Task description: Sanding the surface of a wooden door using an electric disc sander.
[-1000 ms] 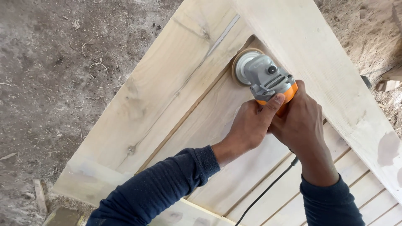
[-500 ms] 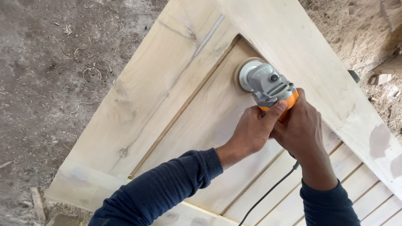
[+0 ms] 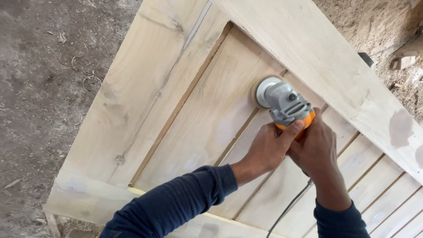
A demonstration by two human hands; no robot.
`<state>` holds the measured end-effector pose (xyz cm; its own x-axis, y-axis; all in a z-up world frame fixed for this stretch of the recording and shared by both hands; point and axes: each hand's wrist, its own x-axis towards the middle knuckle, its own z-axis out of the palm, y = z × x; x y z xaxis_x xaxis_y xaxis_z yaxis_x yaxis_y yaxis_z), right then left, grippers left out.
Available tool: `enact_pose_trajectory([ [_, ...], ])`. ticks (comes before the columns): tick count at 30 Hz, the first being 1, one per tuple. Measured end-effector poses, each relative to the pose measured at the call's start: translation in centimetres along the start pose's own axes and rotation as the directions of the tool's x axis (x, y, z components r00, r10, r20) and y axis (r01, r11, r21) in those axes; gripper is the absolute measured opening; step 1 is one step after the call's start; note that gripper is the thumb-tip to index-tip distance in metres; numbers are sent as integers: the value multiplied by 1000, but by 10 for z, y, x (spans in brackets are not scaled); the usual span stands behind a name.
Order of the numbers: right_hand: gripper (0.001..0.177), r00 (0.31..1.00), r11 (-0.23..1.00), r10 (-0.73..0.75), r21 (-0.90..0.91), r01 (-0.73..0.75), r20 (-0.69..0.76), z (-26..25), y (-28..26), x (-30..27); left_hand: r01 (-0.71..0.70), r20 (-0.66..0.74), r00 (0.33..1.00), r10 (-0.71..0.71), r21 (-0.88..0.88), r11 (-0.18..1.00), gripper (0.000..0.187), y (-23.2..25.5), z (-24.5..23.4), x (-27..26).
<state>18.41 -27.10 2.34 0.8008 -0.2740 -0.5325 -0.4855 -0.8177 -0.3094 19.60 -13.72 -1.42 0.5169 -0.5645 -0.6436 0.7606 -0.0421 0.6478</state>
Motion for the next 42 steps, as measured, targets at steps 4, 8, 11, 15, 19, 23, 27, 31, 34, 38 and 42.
enact_pose_trajectory([
  [4,54,999,1000,-29,10,29,35,7,-12,-8,-86,-18,996,84,-76,993,66,-11,-9,-19],
  [8,56,994,996,-91,-3,92,56,7,-10,2,-47,-40,998,45,-35,998,67,-5,-14,-9],
  [11,55,990,990,-137,-21,138,39,-2,-11,18,-18,-15,1000,17,-16,1000,67,3,-13,7],
  [15,49,965,965,-264,-9,264,-11,-7,-22,31,-50,-34,998,50,-21,999,71,6,-18,13],
  [19,53,985,985,-171,29,171,28,-8,-35,42,-151,-108,984,142,-86,985,72,23,-28,16],
  [23,51,989,986,-147,86,146,9,-12,-32,40,-99,-60,994,91,-151,984,73,19,-24,20],
  [27,54,992,988,-123,95,123,-6,-17,-19,26,-13,-7,1000,12,-68,998,72,14,-7,23],
  [31,58,994,994,-110,-5,110,-12,-13,6,12,-77,-5,997,77,-12,997,72,2,11,22],
  [34,62,1000,997,1,74,0,-11,-9,8,6,-50,24,998,49,60,997,70,2,11,19],
  [38,59,998,996,62,72,-61,-16,-2,-6,6,-22,20,1000,21,23,1000,69,5,-4,11],
  [42,54,1000,999,30,35,-30,9,1,-16,7,-27,-9,1000,27,-15,1000,68,6,-15,1],
])
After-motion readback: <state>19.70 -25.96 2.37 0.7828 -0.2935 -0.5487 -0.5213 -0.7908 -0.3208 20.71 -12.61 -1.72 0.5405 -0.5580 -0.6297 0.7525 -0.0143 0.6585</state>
